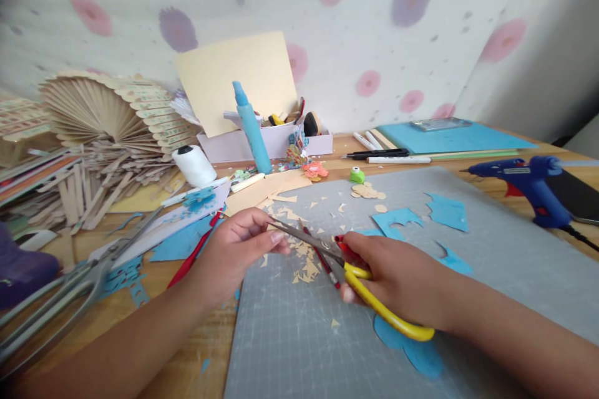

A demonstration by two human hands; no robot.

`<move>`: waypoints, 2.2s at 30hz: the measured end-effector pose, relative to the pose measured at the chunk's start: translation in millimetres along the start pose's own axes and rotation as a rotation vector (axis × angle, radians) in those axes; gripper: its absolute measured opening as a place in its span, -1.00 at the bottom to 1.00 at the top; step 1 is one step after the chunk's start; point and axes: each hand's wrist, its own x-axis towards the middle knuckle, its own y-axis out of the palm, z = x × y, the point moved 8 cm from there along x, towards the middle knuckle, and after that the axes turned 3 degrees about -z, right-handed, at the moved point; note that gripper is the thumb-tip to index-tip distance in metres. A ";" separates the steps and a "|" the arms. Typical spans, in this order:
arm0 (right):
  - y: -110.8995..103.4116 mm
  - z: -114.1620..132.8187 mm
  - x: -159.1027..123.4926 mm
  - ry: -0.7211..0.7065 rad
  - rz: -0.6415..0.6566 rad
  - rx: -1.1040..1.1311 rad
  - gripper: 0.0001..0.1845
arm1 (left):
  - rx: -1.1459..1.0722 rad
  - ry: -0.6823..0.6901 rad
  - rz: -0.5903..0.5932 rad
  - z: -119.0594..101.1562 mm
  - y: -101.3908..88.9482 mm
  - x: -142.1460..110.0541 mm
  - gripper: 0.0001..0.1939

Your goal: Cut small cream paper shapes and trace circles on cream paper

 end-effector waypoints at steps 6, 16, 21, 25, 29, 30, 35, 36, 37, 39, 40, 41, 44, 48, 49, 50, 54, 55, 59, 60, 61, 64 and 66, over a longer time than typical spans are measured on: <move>8.9 6.6 0.7 -0.043 0.103 0.121 -0.78 | 0.025 -0.037 0.007 0.3 2.3 -2.4 -0.92; 10.8 1.0 4.5 0.003 0.101 0.116 -0.87 | 0.041 -0.036 -0.008 -1.5 2.3 -3.0 -0.88; 12.2 0.8 5.4 -0.011 0.109 0.125 -0.91 | 0.012 -0.031 0.009 0.3 3.2 -3.3 -0.84; 12.2 -1.6 5.7 0.008 0.090 0.123 -0.86 | 0.003 -0.038 0.012 1.4 2.9 -3.2 -0.84; 11.7 0.4 6.8 0.000 0.089 0.130 -0.78 | 0.034 0.013 -0.003 -3.8 2.7 -2.6 -0.84; 9.9 0.7 6.5 -0.001 0.078 0.118 -0.75 | 0.044 0.029 -0.013 -5.1 2.2 -2.5 -0.84; -0.1 2.2 -3.0 -0.033 0.055 0.106 -0.78 | 0.075 0.042 -0.054 -4.0 -1.7 -1.6 -0.87; -1.1 2.9 -5.7 -0.045 0.059 0.122 -0.80 | 0.073 0.043 -0.056 -3.8 -2.2 -1.4 -0.87; -1.7 3.3 -8.2 -0.052 0.063 0.131 -0.81 | 0.072 0.043 -0.057 -3.7 -2.5 -1.2 -0.87; -1.7 3.2 -11.7 -0.055 0.070 0.127 -0.81 | 0.077 0.041 -0.054 -4.2 -2.5 -0.9 -0.87; -1.7 2.8 -12.5 -0.051 0.067 0.107 -0.80 | 0.082 0.038 -0.051 -4.5 -2.3 -0.9 -0.87; -1.8 2.2 -12.7 -0.046 0.059 0.081 -0.80 | 0.085 0.033 -0.048 -4.8 -1.8 -1.0 -0.88; 0.2 2.0 -11.5 -0.037 0.068 0.073 -0.81 | 0.075 0.032 -0.021 -6.0 1.0 -2.0 -0.90; 4.0 4.3 -10.0 -0.042 0.109 0.181 -0.83 | 0.070 0.022 0.003 -4.8 2.9 -2.6 -0.91; 4.4 5.1 -9.8 -0.050 0.112 0.190 -0.81 | 0.072 0.016 0.002 -4.0 2.7 -2.5 -0.91; 4.6 5.9 -9.7 -0.059 0.112 0.192 -0.80 | 0.072 0.013 0.001 -3.6 2.6 -2.4 -0.90; 5.7 6.4 -9.5 -0.076 0.108 0.186 -0.75 | 0.078 0.015 -0.004 -3.7 2.2 -2.1 -0.90; 5.7 6.0 -9.4 -0.074 0.104 0.182 -0.74 | 0.079 0.016 -0.007 -3.9 2.0 -2.1 -0.90; 5.7 4.4 -8.8 -0.058 0.091 0.126 -0.72 | 0.083 0.017 -0.012 -4.0 1.7 -1.8 -0.89; 6.0 4.3 -8.6 -0.054 0.092 0.113 -0.71 | 0.081 0.018 -0.012 -3.8 1.6 -1.6 -0.89; 6.5 4.0 -8.3 -0.049 0.096 0.103 -0.71 | 0.079 0.018 -0.012 -3.5 1.5 -1.5 -0.89; 8.6 2.2 -6.2 -0.031 0.103 0.087 -0.72 | 0.069 0.020 -0.011 -3.6 1.1 -1.7 -0.89; 11.2 0.8 -4.0 -0.031 0.112 0.078 -0.72 | 0.068 0.019 -0.009 -4.4 0.9 -2.2 -0.89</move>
